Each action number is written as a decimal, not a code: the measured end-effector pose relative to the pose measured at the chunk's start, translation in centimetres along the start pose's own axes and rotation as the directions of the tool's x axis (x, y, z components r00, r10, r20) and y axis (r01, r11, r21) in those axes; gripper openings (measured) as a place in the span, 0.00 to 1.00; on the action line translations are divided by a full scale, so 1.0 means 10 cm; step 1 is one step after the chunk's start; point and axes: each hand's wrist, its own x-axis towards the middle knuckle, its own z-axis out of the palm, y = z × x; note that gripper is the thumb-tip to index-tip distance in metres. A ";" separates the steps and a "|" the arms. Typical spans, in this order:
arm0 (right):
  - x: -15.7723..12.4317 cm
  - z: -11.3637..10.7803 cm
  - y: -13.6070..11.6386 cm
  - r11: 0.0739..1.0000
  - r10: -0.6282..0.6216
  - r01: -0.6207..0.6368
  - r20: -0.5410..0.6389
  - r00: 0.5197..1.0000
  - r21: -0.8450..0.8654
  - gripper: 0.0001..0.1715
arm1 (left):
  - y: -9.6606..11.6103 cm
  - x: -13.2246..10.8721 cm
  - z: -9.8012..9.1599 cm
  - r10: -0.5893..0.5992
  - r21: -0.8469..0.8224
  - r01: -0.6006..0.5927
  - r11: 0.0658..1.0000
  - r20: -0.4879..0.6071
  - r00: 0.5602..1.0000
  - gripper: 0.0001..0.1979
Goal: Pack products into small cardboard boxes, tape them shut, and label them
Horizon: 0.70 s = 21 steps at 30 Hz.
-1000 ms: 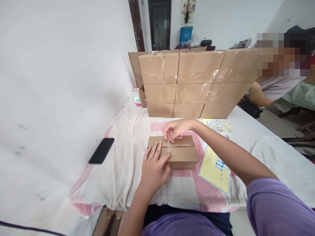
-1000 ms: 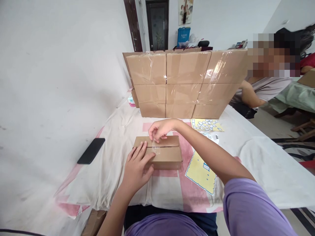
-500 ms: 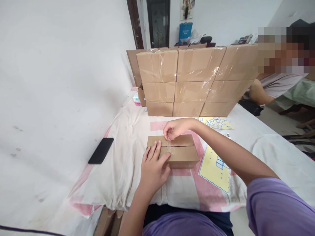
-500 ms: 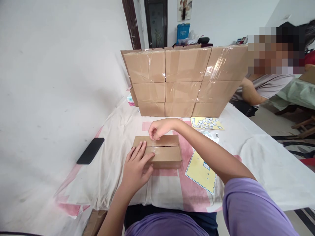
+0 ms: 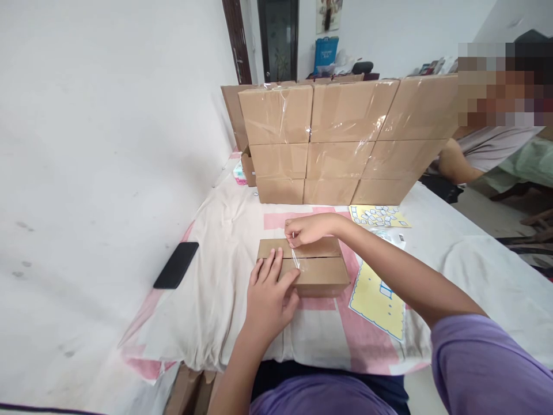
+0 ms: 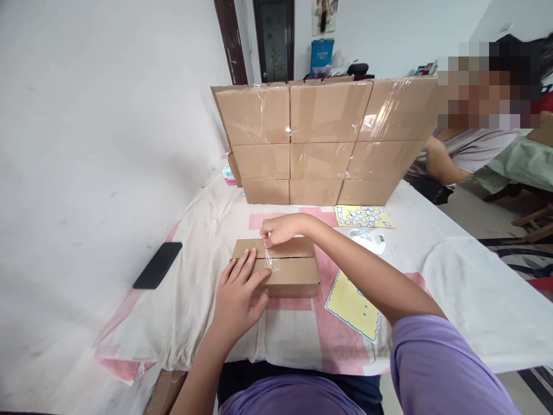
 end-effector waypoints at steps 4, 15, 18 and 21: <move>0.02 0.02 0.00 0.999 0.027 -0.027 0.004 1.000 -0.040 0.08 | 0.00 0.01 0.00 0.003 0.009 -0.003 1.000 0.010 1.000 0.17; -0.02 -0.04 0.19 0.959 0.282 -0.284 -0.154 0.947 0.010 0.32 | 0.01 0.02 -0.03 0.015 0.048 -0.016 0.999 0.023 1.000 0.16; -0.06 0.07 0.32 0.953 0.299 -0.278 -0.220 0.929 0.124 0.33 | 0.03 0.07 -0.03 0.029 0.066 -0.032 0.997 0.049 0.998 0.15; -0.11 0.27 0.43 0.941 0.299 -0.237 -0.271 0.915 0.242 0.29 | 0.06 0.13 -0.04 0.063 0.080 -0.069 0.994 0.070 0.995 0.14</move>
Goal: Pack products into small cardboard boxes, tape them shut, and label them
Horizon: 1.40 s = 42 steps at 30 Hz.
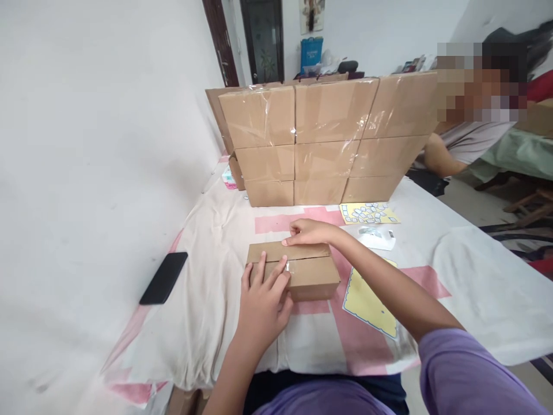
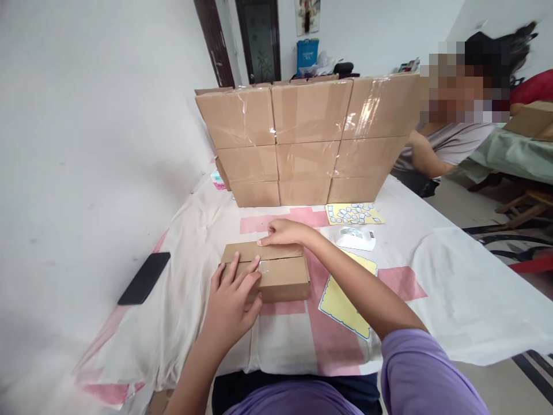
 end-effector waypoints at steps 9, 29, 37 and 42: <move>-0.53 -0.34 1.18 0.985 0.173 -0.144 -0.496 0.851 0.097 0.15 | -0.17 0.02 0.12 0.193 0.019 -0.193 0.981 -0.161 0.968 0.15; -0.66 -0.69 3.05 0.978 0.183 -0.205 -0.343 0.921 -0.028 0.16 | -0.29 0.23 0.45 0.236 0.080 -0.223 0.972 -0.378 0.895 0.14; -0.63 -0.62 3.07 0.982 0.178 -0.133 -0.424 0.888 0.133 0.04 | -0.26 0.31 0.48 0.224 0.086 -0.207 0.975 -0.389 0.894 0.12; -0.73 -0.75 2.97 0.954 0.216 -0.093 -0.439 0.872 0.284 0.11 | -0.29 0.30 0.50 0.216 0.078 -0.201 0.976 -0.372 0.903 0.13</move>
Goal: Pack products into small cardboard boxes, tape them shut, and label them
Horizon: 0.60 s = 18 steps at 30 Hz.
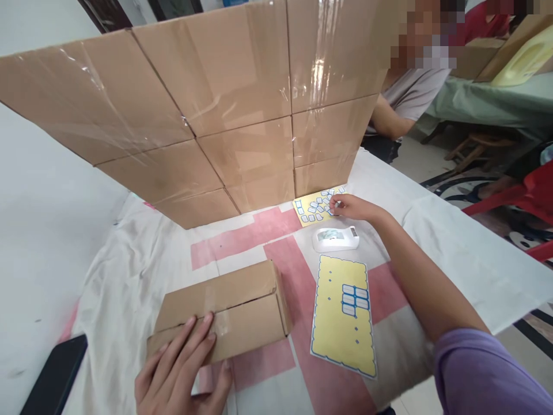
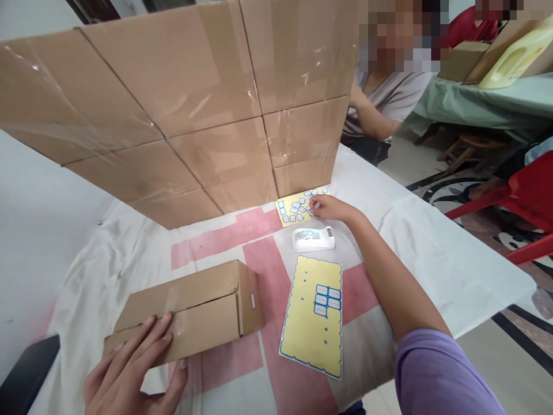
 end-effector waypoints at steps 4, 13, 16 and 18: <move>-0.17 0.14 -0.47 0.906 -0.036 0.061 -0.068 0.997 0.420 0.17 | -0.05 -0.04 0.01 -0.002 -0.001 0.002 1.000 0.011 1.000 0.13; -0.77 1.45 -1.52 0.402 0.024 -0.277 0.292 0.956 0.873 0.17 | -0.13 -0.04 0.01 -0.032 -0.026 0.032 0.999 0.020 0.999 0.13; -0.90 1.53 -1.44 0.378 0.029 -0.233 0.239 0.970 0.896 0.16 | -0.15 -0.05 -0.01 -0.045 -0.035 0.046 0.998 0.036 0.998 0.14; -0.99 1.58 -1.33 0.397 0.031 -0.223 0.230 0.973 0.890 0.17 | -0.15 -0.06 -0.01 -0.046 -0.040 0.048 0.998 0.043 0.998 0.15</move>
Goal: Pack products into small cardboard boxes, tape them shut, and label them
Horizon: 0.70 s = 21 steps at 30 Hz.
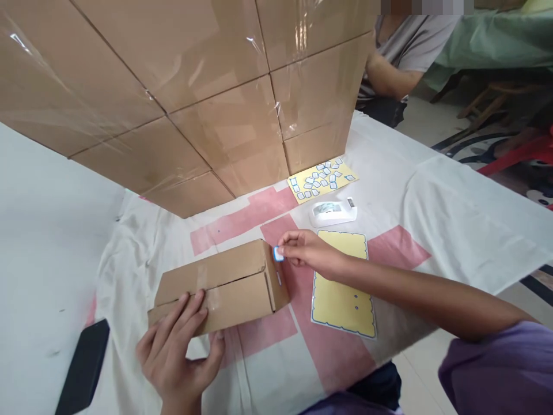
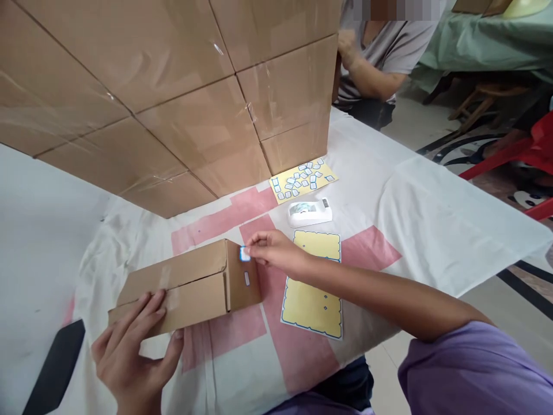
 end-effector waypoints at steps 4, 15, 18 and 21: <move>-0.11 -0.08 0.27 0.998 0.058 -0.059 0.050 0.997 0.012 0.20 | 0.02 0.00 0.03 -0.011 -0.005 0.010 1.000 -0.023 1.000 0.15; -0.12 -0.03 0.40 0.995 0.057 -0.064 0.097 0.994 0.073 0.19 | 0.02 0.00 0.13 -0.023 -0.023 0.020 1.000 -0.127 0.992 0.13; -0.11 -0.03 0.42 0.995 0.056 -0.063 0.092 0.994 0.078 0.17 | 0.02 0.00 0.13 -0.027 -0.008 0.027 1.000 -0.125 0.992 0.13; -0.10 -0.03 0.43 0.995 0.058 -0.065 0.092 0.994 0.073 0.16 | 0.01 -0.01 0.12 -0.039 0.005 0.040 0.999 -0.107 0.994 0.13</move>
